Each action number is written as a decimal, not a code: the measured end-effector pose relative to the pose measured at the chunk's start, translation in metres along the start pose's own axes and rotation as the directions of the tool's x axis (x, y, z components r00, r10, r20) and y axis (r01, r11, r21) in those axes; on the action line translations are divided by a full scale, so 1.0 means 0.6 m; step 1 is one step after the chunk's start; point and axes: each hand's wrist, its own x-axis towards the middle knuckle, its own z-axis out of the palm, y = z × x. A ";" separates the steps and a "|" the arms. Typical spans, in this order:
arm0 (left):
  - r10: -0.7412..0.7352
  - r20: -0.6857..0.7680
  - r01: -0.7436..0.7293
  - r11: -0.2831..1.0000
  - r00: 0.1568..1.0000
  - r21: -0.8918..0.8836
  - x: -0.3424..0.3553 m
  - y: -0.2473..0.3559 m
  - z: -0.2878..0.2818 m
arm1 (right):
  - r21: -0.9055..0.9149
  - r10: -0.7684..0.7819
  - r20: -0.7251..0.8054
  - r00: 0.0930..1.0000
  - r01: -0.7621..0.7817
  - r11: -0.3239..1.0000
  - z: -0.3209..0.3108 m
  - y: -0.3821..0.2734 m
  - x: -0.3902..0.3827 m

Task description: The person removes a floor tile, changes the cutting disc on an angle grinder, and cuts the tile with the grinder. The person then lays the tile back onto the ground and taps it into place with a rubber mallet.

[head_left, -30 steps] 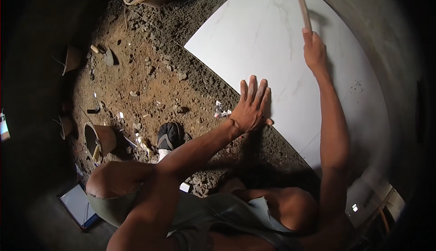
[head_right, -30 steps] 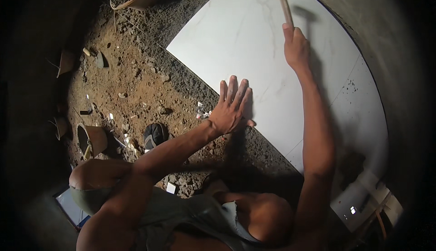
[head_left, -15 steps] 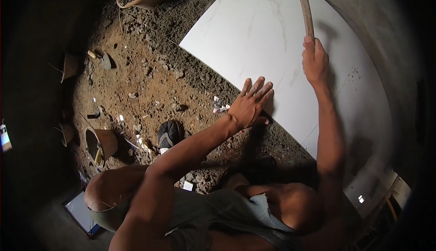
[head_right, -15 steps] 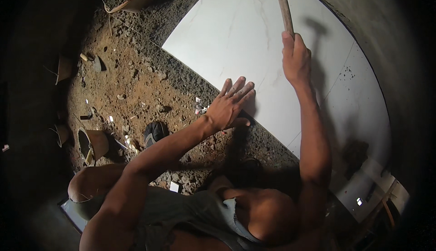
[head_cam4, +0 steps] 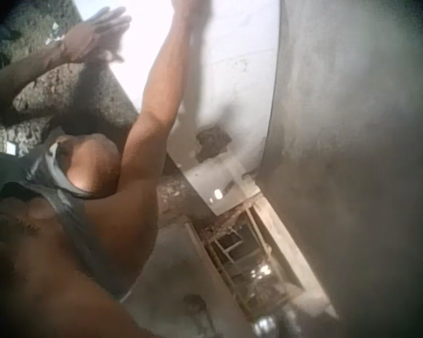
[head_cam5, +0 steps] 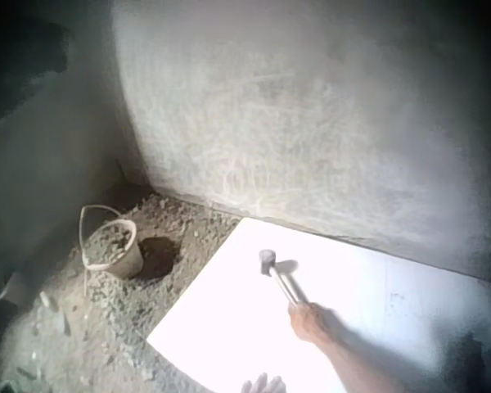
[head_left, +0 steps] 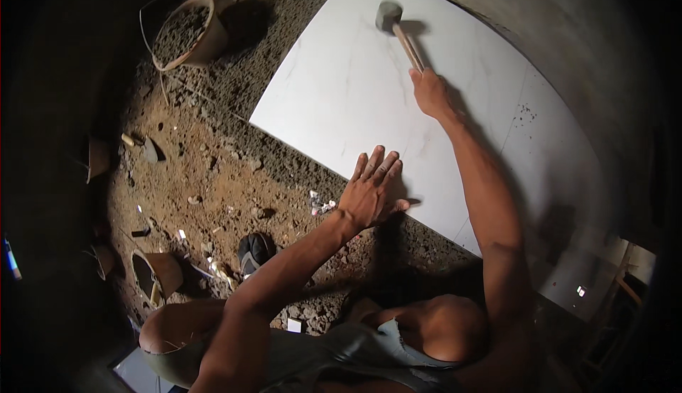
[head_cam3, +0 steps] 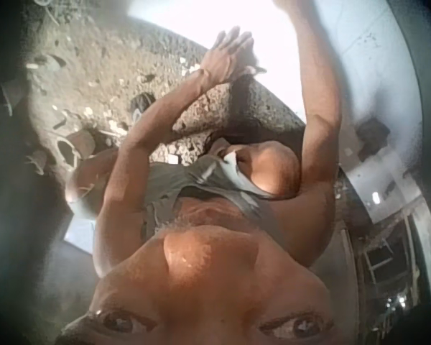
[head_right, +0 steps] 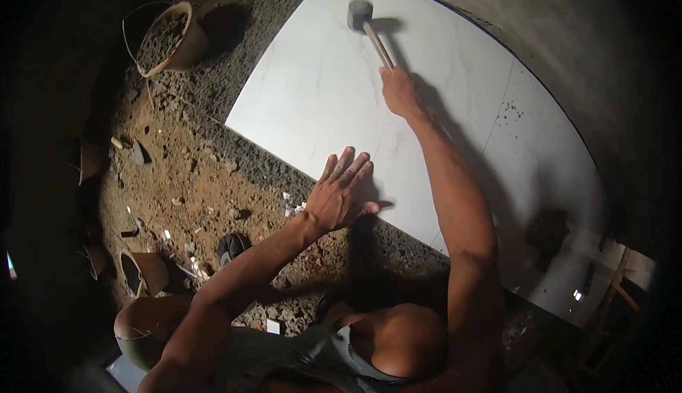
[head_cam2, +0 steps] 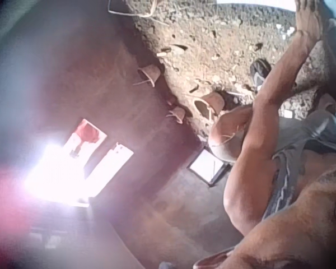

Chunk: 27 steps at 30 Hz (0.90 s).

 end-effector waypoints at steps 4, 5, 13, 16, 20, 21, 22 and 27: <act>0.012 0.015 -0.012 1.000 1.000 0.015 0.059 -0.010 -0.010 | 0.072 -0.024 -0.010 1.000 0.025 0.997 -0.010 -0.004 0.019; 0.003 -0.006 -0.003 1.000 1.000 0.002 0.085 -0.015 -0.014 | 0.115 -0.034 -0.035 0.999 0.037 0.993 -0.011 -0.005 0.023; 0.017 -0.094 -0.013 0.999 0.995 0.037 0.241 -0.010 -0.025 | 0.239 -0.002 -0.204 0.979 0.052 0.970 0.013 0.033 0.087; 0.029 -0.115 -0.027 0.999 0.993 0.021 0.243 -0.002 -0.026 | -0.197 -0.363 0.065 0.929 0.369 0.908 0.025 0.075 0.099; 0.088 -0.170 -0.082 0.996 0.982 0.040 0.249 -0.011 -0.014 | -0.445 -0.555 -0.539 0.633 0.346 0.826 0.006 0.119 0.087; 0.124 -0.181 -0.112 0.991 0.976 0.073 0.252 -0.015 -0.011 | -0.660 -0.691 -0.490 0.532 0.291 0.692 -0.013 0.130 0.076; 0.166 -0.214 -0.155 0.985 0.962 0.070 0.250 -0.017 -0.008 | -0.505 -0.542 -0.237 0.806 0.375 0.778 -0.041 0.138 0.071; 0.159 -0.241 -0.135 0.984 0.957 0.113 0.254 0.029 0.008 | 0.207 0.170 0.200 0.965 -0.211 0.955 -0.209 0.215 -0.056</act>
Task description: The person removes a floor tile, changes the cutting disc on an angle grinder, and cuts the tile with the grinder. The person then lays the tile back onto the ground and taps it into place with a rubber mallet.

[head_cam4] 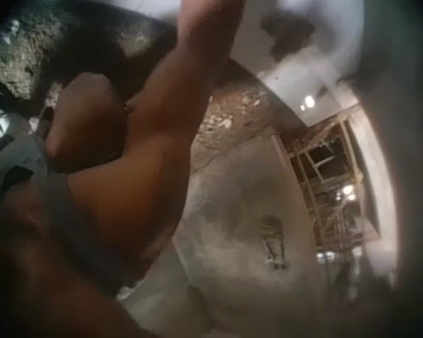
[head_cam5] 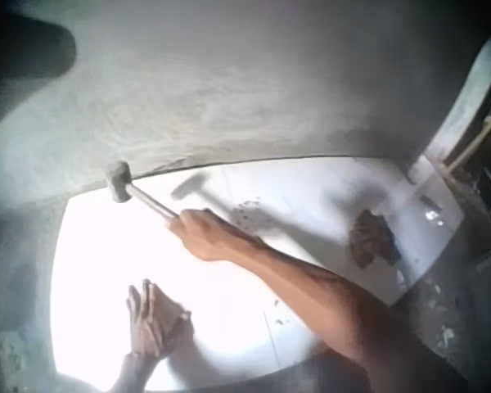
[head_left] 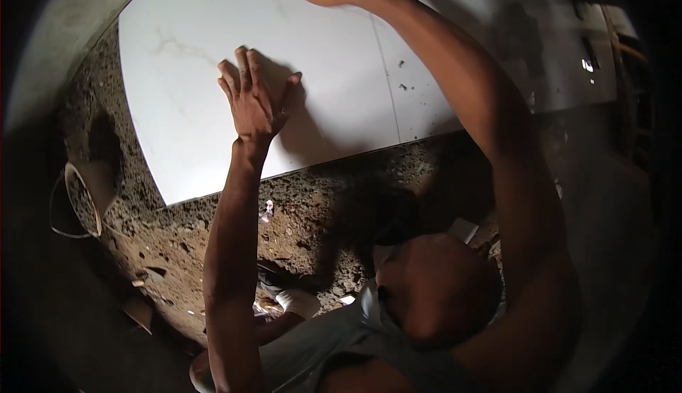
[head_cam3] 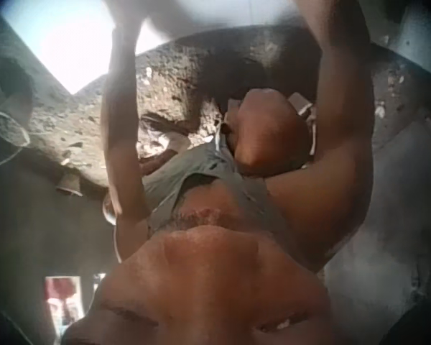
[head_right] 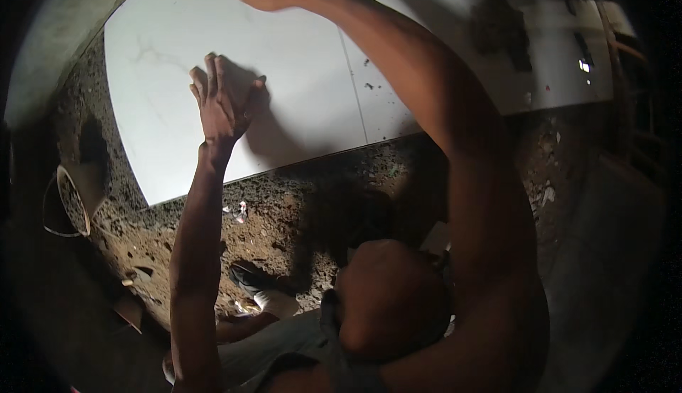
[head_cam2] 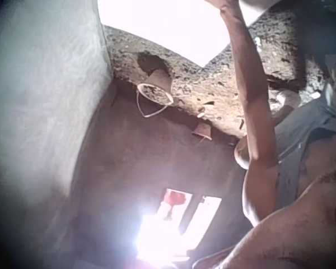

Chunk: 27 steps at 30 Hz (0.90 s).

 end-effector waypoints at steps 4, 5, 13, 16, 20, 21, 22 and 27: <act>0.612 0.091 -0.588 0.785 0.786 -0.195 0.044 0.111 0.053 | 0.066 0.077 -0.232 0.970 -0.063 0.996 -0.058 0.074 -0.227; 0.737 0.109 -0.703 0.671 0.667 -0.234 0.046 0.137 0.066 | 0.065 0.085 -0.262 0.961 -0.071 0.995 -0.065 0.092 -0.283; 0.871 0.150 -0.818 0.490 0.467 -0.299 0.074 0.139 0.074 | 0.268 0.442 -0.290 0.849 -0.371 0.889 -0.046 0.115 -0.490; 0.755 0.100 -0.732 0.653 0.648 -0.195 0.114 0.113 0.056 | 0.176 0.308 -0.390 0.868 -0.259 0.950 -0.024 0.106 -0.450; 0.245 -0.007 -0.244 0.964 0.970 -0.101 0.169 0.110 0.069 | 0.154 0.227 -0.284 0.932 -0.189 0.970 -0.016 0.082 -0.329; 0.246 -0.018 -0.246 0.964 0.969 -0.100 0.177 0.112 0.078 | 0.108 0.078 -0.365 0.928 -0.041 0.993 -0.016 0.075 -0.290; 0.182 -0.027 -0.183 0.982 0.983 -0.049 0.178 0.114 0.088 | 0.048 -0.027 -0.422 0.906 0.052 0.998 -0.013 0.069 -0.251; 0.128 -0.025 -0.128 0.992 0.991 -0.006 0.176 0.105 0.115 | -0.191 -0.147 -0.505 0.851 0.056 0.980 -0.001 0.074 -0.096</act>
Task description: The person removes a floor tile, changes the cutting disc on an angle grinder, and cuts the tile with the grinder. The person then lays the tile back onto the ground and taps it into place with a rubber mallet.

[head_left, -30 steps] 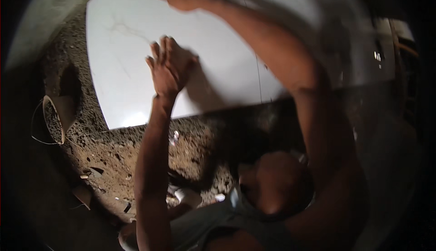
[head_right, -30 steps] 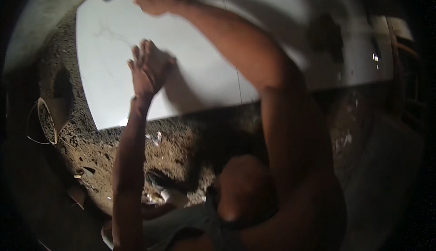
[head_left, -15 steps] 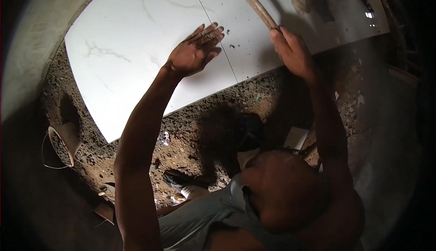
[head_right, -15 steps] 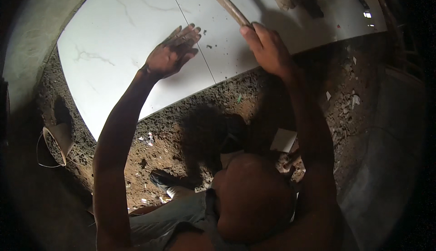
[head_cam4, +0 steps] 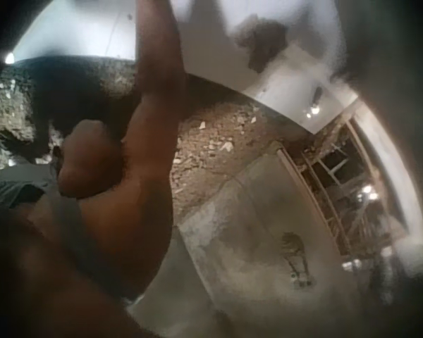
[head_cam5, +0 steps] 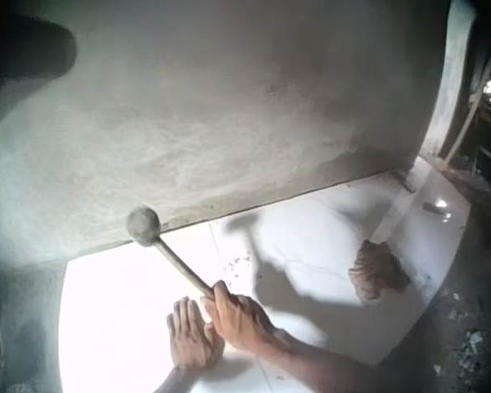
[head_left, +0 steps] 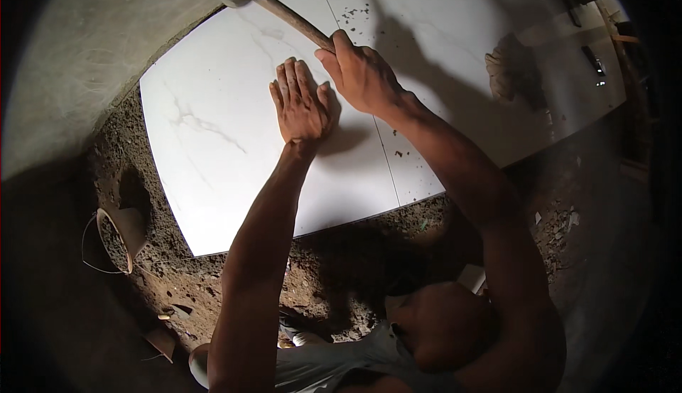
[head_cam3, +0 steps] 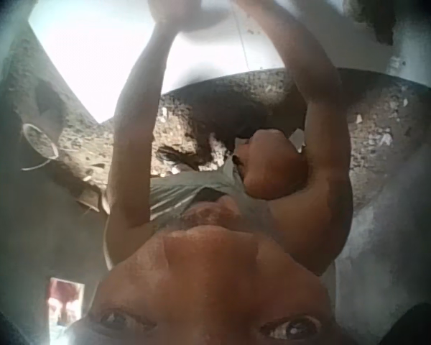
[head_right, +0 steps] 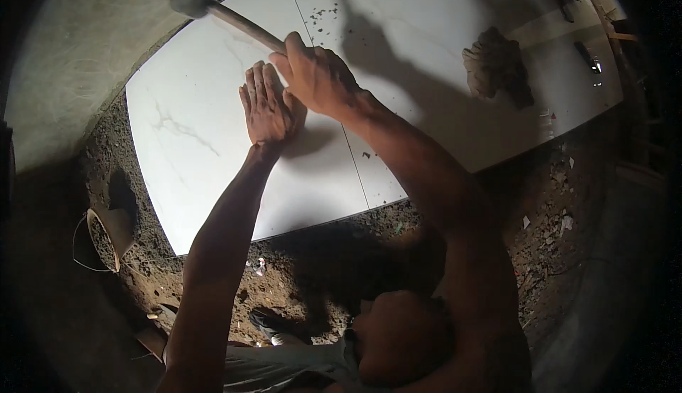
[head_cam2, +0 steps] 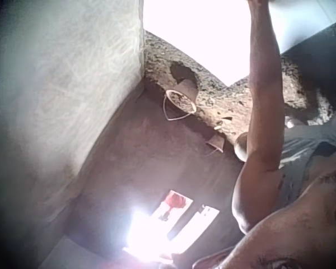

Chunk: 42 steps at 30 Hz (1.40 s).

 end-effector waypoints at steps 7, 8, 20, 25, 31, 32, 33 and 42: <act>-0.008 0.030 0.008 1.000 1.000 0.015 0.008 0.002 -0.005 | -0.013 0.052 0.064 0.997 -0.052 0.999 0.030 0.035 0.053; -0.022 0.080 0.019 0.999 0.997 0.029 0.007 0.002 -0.005 | -0.065 0.045 0.042 0.998 -0.042 0.997 0.030 0.033 0.049; 0.101 0.035 -0.100 0.995 0.994 -0.006 0.013 -0.020 -0.007 | -0.060 0.166 0.288 0.943 -0.156 0.986 -0.025 0.042 0.052; 0.219 -0.007 -0.216 0.956 0.976 -0.198 -0.057 -0.085 -0.081 | 0.001 0.169 0.190 0.967 -0.172 0.985 -0.091 0.004 -0.058; 0.067 0.011 -0.067 0.998 0.998 -0.011 -0.135 -0.106 -0.065 | 0.108 0.098 0.171 0.980 -0.117 0.987 -0.071 -0.032 -0.132; 0.038 0.021 -0.037 0.999 0.999 -0.013 -0.131 -0.109 -0.062 | 0.067 0.073 0.134 0.988 -0.082 0.994 -0.065 -0.031 -0.132; 0.043 0.023 -0.042 0.999 0.999 -0.014 -0.128 -0.111 -0.061 | 0.069 0.067 0.125 0.990 -0.076 0.995 -0.059 -0.028 -0.131; 0.057 0.074 -0.053 0.997 0.996 -0.052 -0.120 -0.113 -0.076 | -0.139 0.190 0.288 0.939 -0.155 0.978 -0.050 -0.004 -0.135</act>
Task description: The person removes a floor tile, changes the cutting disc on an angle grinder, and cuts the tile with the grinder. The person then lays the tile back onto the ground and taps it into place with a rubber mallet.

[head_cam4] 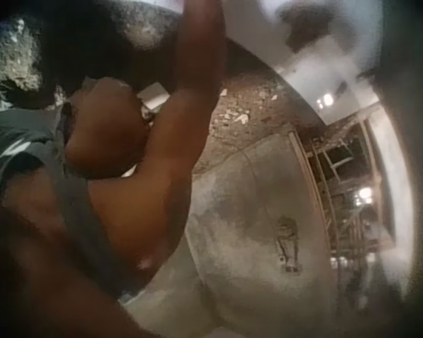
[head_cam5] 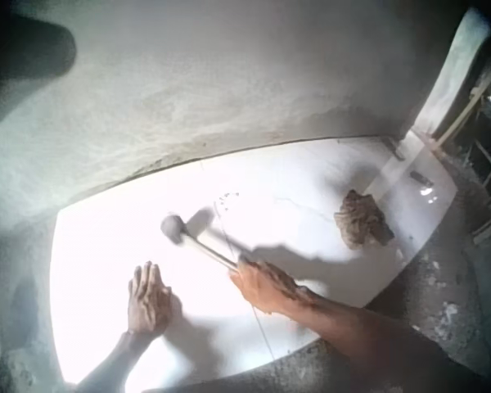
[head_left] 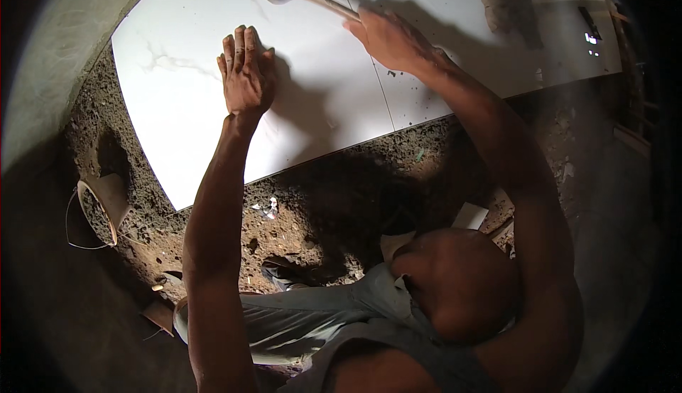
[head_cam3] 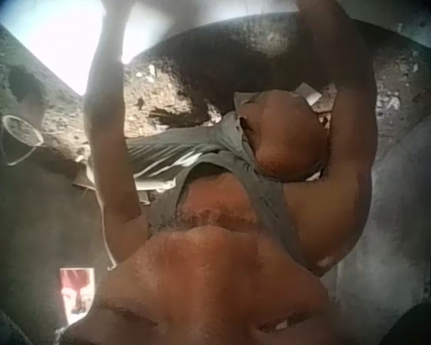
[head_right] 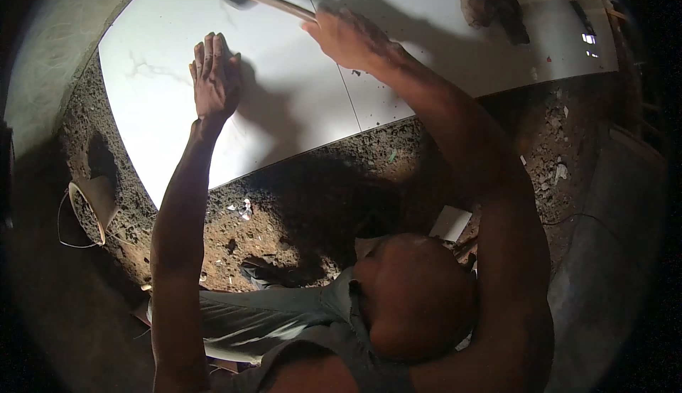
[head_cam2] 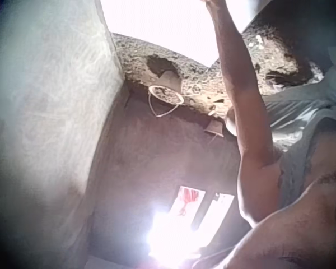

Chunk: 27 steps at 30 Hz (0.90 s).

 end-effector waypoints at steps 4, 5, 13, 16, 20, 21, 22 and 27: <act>-0.008 -0.021 0.009 0.999 1.000 0.038 0.004 0.001 0.000 | 0.126 0.099 0.081 0.992 -0.108 0.986 0.001 -0.008 -0.003; -0.026 0.037 0.025 0.999 0.999 0.039 0.005 0.001 0.000 | 0.110 0.051 0.011 0.999 -0.052 0.993 -0.001 -0.008 -0.001; 0.077 0.030 -0.078 0.997 0.997 0.021 0.006 0.012 -0.013 | 0.187 0.102 -0.086 0.991 -0.085 0.979 -0.029 0.016 -0.041; 0.288 0.224 -0.332 0.924 0.931 0.192 0.026 0.063 0.001 | 0.356 0.261 -0.131 0.956 -0.200 0.913 -0.039 0.034 -0.098; 0.649 0.141 -0.634 0.760 0.747 -0.141 0.075 0.143 0.038 | 0.476 0.333 -0.123 0.935 -0.239 0.846 -0.054 0.058 -0.153; 0.636 0.124 -0.621 0.771 0.762 -0.139 0.090 0.149 0.042 | 0.549 0.404 -0.075 0.912 -0.300 0.780 -0.057 0.063 -0.160; 0.681 0.119 -0.668 0.732 0.722 -0.137 0.105 0.152 0.045 | 0.615 0.469 -0.019 0.883 -0.359 0.702 -0.059 0.067 -0.166; 0.717 0.163 -0.685 0.696 0.677 -0.216 0.123 0.128 0.030 | 0.659 0.502 -0.006 0.865 -0.375 0.652 -0.058 0.075 -0.170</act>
